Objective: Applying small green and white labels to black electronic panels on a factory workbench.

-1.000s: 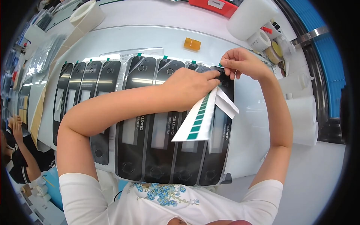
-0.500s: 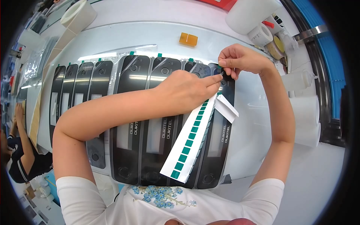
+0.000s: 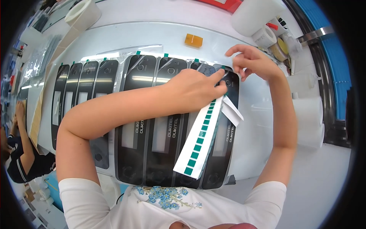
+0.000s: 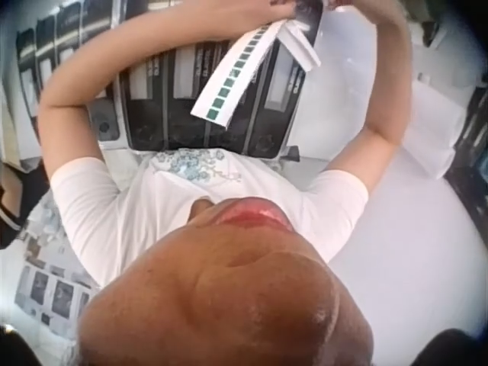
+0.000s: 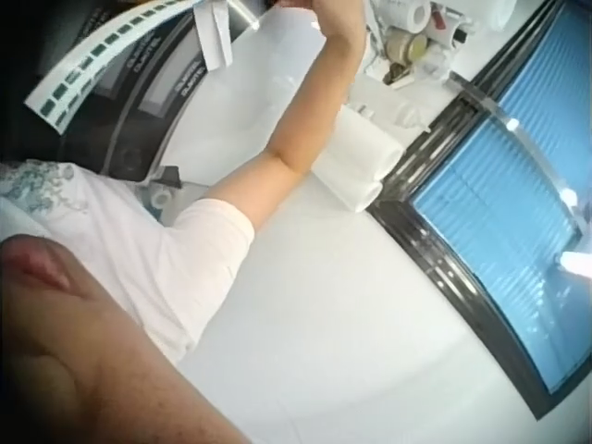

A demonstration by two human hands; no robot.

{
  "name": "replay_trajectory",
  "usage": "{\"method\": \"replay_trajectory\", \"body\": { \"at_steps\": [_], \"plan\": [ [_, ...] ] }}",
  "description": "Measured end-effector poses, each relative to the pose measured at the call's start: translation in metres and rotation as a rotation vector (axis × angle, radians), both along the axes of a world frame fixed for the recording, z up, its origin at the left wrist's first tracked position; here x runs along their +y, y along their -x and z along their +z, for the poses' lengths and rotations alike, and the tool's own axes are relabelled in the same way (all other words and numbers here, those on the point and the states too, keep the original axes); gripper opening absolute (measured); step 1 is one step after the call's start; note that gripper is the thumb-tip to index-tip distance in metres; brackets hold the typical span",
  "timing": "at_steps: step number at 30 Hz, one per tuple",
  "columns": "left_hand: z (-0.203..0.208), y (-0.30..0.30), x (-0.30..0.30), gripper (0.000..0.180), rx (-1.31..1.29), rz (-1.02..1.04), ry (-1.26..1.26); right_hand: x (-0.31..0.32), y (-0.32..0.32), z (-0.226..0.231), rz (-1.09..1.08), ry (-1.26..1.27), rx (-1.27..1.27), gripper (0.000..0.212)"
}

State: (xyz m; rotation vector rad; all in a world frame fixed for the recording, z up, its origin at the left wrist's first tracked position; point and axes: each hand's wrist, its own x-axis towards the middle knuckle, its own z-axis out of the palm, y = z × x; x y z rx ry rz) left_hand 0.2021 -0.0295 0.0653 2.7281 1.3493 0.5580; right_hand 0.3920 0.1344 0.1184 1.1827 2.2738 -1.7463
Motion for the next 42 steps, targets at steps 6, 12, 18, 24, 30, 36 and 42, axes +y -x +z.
{"method": "replay_trajectory", "body": {
  "at_steps": [6, 12, 18, 24, 30, 36, 42],
  "plan": [
    [0.048, 0.032, -0.051, 0.023, -0.723, 0.126, 0.645, -0.024, -0.069, -0.028, -0.193, -0.134, -0.024, 0.024],
    [0.07, 0.046, -0.116, 0.025, -0.813, 0.427, 0.77, -0.033, -0.054, -0.042, -0.155, -0.177, -0.017, 0.026],
    [0.034, 0.063, -0.188, 0.028, -1.066, 0.578, 0.637, -0.045, -0.06, -0.029, -0.315, -0.256, 0.085, 0.028],
    [0.021, 0.06, -0.209, 0.034, -1.141, 0.575, 0.729, -0.06, -0.057, -0.033, -0.155, -0.221, 0.012, 0.023],
    [0.012, 0.052, -0.208, 0.034, -0.994, 0.514, 0.569, -0.086, -0.045, -0.018, -0.396, -0.16, 0.327, 0.023],
    [-0.008, 0.064, -0.217, 0.041, -1.163, 0.47, 0.223, -0.112, -0.044, -0.009, -0.157, -0.238, 0.195, 0.024],
    [0.022, 0.091, -0.232, 0.053, -1.414, 0.501, 0.546, -0.121, -0.039, 0.023, -0.164, -0.179, 0.831, 0.023]
  ]
}}
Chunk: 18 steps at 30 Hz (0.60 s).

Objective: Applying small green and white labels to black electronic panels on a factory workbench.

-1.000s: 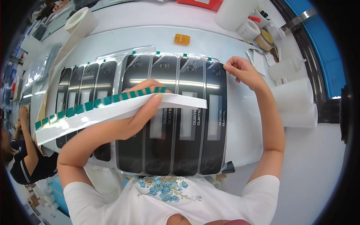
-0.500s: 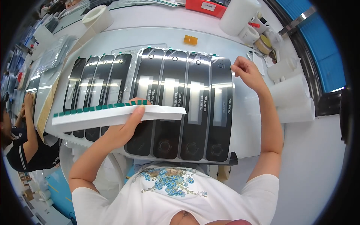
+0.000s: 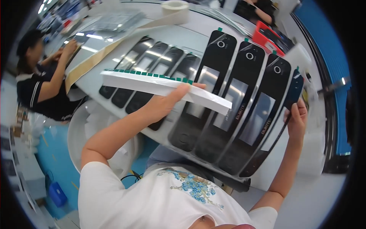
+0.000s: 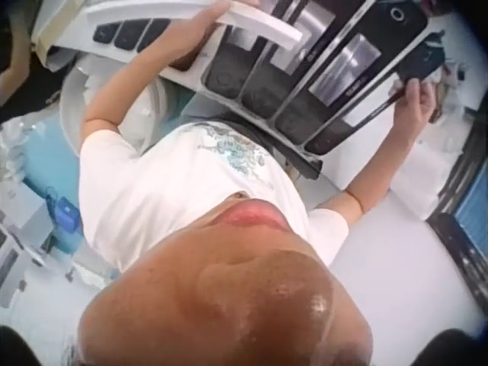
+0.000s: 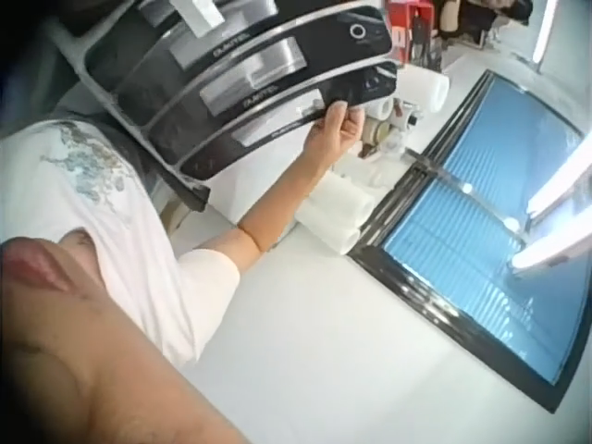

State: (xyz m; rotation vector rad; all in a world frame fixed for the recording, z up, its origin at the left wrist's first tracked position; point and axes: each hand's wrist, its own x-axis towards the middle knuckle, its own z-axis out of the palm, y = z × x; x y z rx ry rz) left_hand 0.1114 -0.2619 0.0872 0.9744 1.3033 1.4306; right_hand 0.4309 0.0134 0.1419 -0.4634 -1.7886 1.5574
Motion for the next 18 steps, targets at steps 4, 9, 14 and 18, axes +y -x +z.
{"method": "replay_trajectory", "body": {
  "at_steps": [4, 9, 14, 18],
  "plan": [
    [0.007, 0.036, -0.024, 0.037, -0.034, 0.387, -0.008, -0.018, 0.09, 0.017, 0.029, 0.077, -0.172, 0.023],
    [0.021, 0.201, -0.07, 0.044, 0.248, 0.662, 0.152, -0.057, 0.233, -0.013, 0.384, 0.239, -0.363, 0.029],
    [-0.029, 0.258, -0.063, 0.046, 0.375, 0.725, 0.488, -0.051, 0.309, -0.071, 0.468, 0.284, -0.576, 0.037],
    [-0.018, 0.212, -0.06, 0.054, 0.966, 0.784, 0.477, -0.041, 0.266, -0.008, 0.431, -0.068, -0.793, 0.03]
  ]
}}
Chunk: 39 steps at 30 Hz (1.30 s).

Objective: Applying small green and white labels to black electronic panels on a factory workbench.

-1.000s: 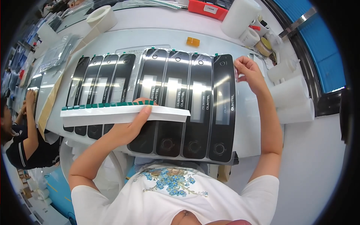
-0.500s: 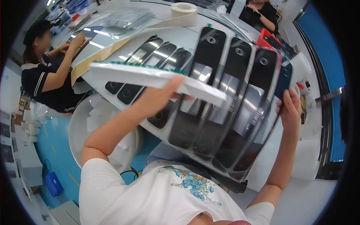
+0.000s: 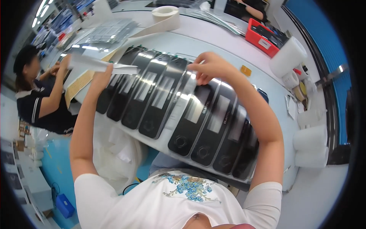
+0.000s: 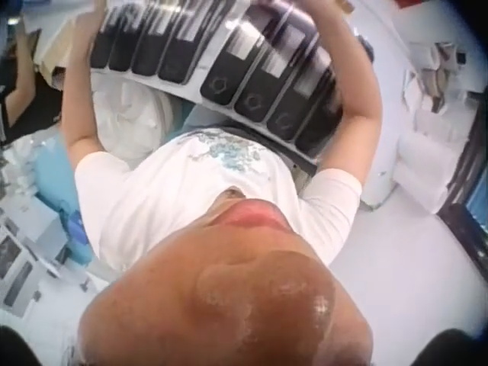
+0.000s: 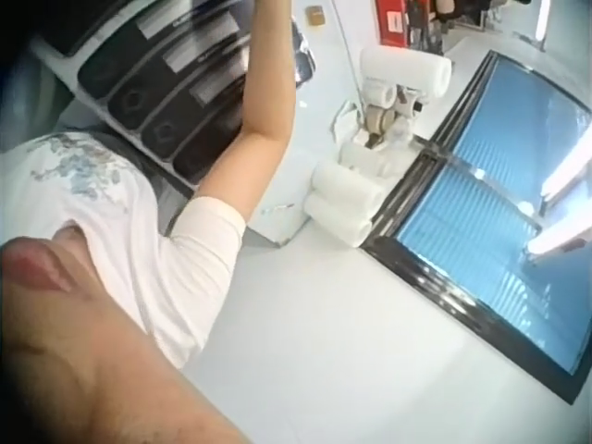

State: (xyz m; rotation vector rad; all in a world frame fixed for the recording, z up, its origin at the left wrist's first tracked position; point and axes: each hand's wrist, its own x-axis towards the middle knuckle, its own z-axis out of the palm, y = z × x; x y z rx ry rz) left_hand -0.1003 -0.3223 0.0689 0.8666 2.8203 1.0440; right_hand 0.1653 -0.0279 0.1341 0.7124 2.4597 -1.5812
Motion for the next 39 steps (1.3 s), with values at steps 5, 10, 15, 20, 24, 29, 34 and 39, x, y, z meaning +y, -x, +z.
{"method": "replay_trajectory", "body": {
  "at_steps": [5, 10, 15, 20, 24, 29, 34, 39],
  "plan": [
    [0.042, -0.096, 0.058, 0.049, -0.521, -0.338, -0.395, 0.173, -0.089, -0.037, -0.224, -1.079, 0.029, 0.038],
    [0.028, -0.172, 0.159, 0.047, -0.903, -0.881, -0.278, 0.188, -0.102, -0.085, -0.049, -0.988, -0.186, 0.048],
    [0.009, -0.24, 0.248, 0.041, -0.602, -1.347, -0.113, 0.166, -0.139, -0.047, -0.38, -0.888, 0.023, 0.03],
    [-0.016, -0.275, 0.304, 0.03, 0.307, -1.348, -0.343, 0.115, -0.208, -0.014, -0.406, -0.619, 0.06, 0.033],
    [-0.007, -0.276, 0.309, 0.027, 0.218, -1.359, -0.081, 0.1, -0.223, -0.026, -0.421, -0.485, 0.034, 0.035],
    [-0.017, -0.282, 0.315, 0.027, 0.247, -1.374, -0.176, 0.105, -0.237, -0.035, -0.431, -0.445, 0.097, 0.034],
    [-0.015, -0.281, 0.316, 0.024, 0.288, -1.384, -0.216, 0.085, -0.235, -0.035, -0.418, -0.689, 0.159, 0.038],
    [-0.016, -0.281, 0.315, 0.024, 0.316, -1.395, -0.266, 0.088, -0.243, -0.037, -0.328, -0.764, 0.126, 0.042]
  ]
}}
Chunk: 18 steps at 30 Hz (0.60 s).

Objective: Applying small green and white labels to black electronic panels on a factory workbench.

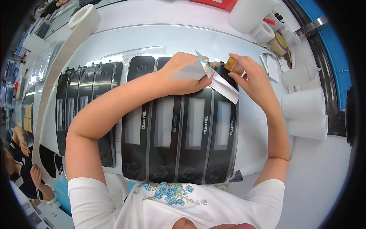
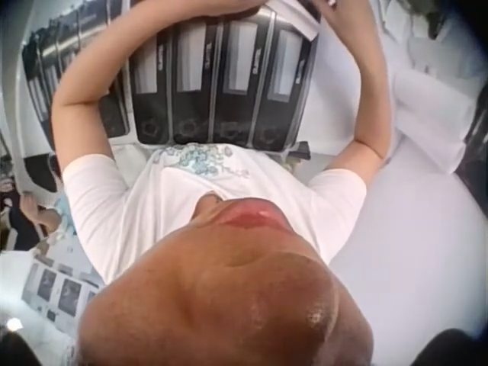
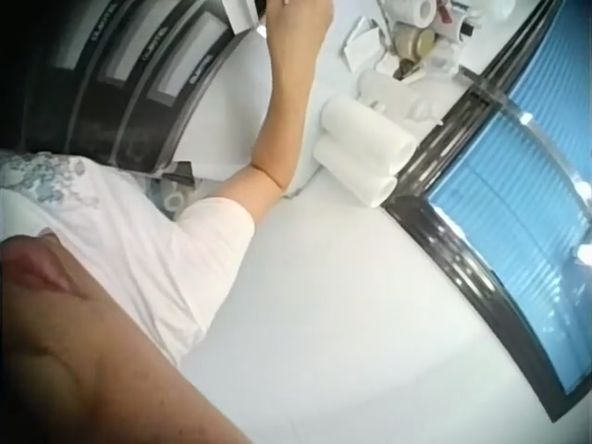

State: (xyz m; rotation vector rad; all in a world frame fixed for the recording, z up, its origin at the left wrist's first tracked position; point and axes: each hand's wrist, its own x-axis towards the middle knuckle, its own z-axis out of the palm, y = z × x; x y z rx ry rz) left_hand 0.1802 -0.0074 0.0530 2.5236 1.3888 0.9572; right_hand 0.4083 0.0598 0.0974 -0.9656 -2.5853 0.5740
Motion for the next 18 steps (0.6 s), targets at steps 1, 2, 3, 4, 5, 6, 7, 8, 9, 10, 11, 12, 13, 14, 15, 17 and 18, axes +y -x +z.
{"method": "replay_trajectory", "body": {
  "at_steps": [1, 2, 3, 4, 5, 6, 7, 8, 9, 10, 11, 12, 13, 14, 15, 17, 18],
  "plan": [
    [0.002, -0.001, -0.001, 0.023, 0.014, 0.011, 0.042, 0.003, -0.004, -0.003, -0.003, -0.063, -0.036, 0.042],
    [0.004, -0.002, -0.003, 0.023, 0.029, 0.022, 0.084, 0.005, -0.006, -0.005, -0.006, -0.126, -0.073, 0.042],
    [0.005, -0.003, -0.004, 0.023, 0.026, 0.017, 0.082, 0.009, -0.007, -0.005, -0.011, -0.128, -0.077, 0.042],
    [0.006, -0.003, -0.005, 0.023, 0.046, 0.036, 0.085, 0.013, -0.005, -0.004, -0.076, 0.246, 0.062, 0.04],
    [0.007, -0.003, -0.006, 0.023, 0.066, 0.055, 0.087, 0.017, -0.005, -0.004, -0.141, 0.619, 0.203, 0.04],
    [0.006, -0.002, -0.003, 0.024, 0.088, 0.054, 0.155, 0.019, -0.008, -0.003, -0.109, 0.799, 0.355, 0.046],
    [0.005, -0.001, -0.004, 0.024, 0.086, 0.054, 0.154, 0.02, -0.009, 0.0, -0.109, 0.798, 0.353, 0.046],
    [0.004, -0.001, -0.005, 0.024, 0.026, 0.041, 0.109, 0.021, -0.011, 0.005, -0.116, 0.984, 0.432, 0.048],
    [0.003, -0.001, -0.005, 0.024, -0.033, 0.029, 0.065, 0.021, -0.011, 0.008, -0.122, 1.171, 0.511, 0.049],
    [0.004, -0.001, -0.004, 0.025, -0.035, 0.024, 0.066, 0.02, -0.01, 0.009, -0.128, 1.18, 0.536, 0.051],
    [0.005, -0.001, -0.004, 0.025, -0.036, 0.024, 0.065, 0.022, -0.012, 0.009, -0.128, 1.179, 0.536, 0.051],
    [0.005, -0.001, -0.004, 0.025, -0.014, 0.03, 0.079, 0.025, -0.015, 0.007, -0.068, 1.247, 0.55, 0.05],
    [0.005, -0.001, -0.004, 0.025, 0.006, 0.037, 0.092, 0.026, -0.017, 0.005, -0.008, 1.314, 0.563, 0.048],
    [0.005, -0.001, -0.004, 0.025, 0.004, 0.039, 0.092, 0.025, -0.017, 0.004, -0.008, 1.314, 0.56, 0.048],
    [0.005, -0.001, -0.003, 0.025, 0.002, 0.041, 0.094, 0.023, -0.016, 0.002, -0.043, 1.217, 0.522, 0.045],
    [0.006, 0.0, -0.004, 0.025, 0.002, 0.047, 0.095, 0.017, -0.01, 0.001, -0.072, 1.122, 0.483, 0.042],
    [0.006, 0.0, -0.005, 0.026, 0.015, 0.046, 0.092, 0.013, -0.005, 0.0, -0.13, 1.016, 0.506, 0.037]
  ]
}}
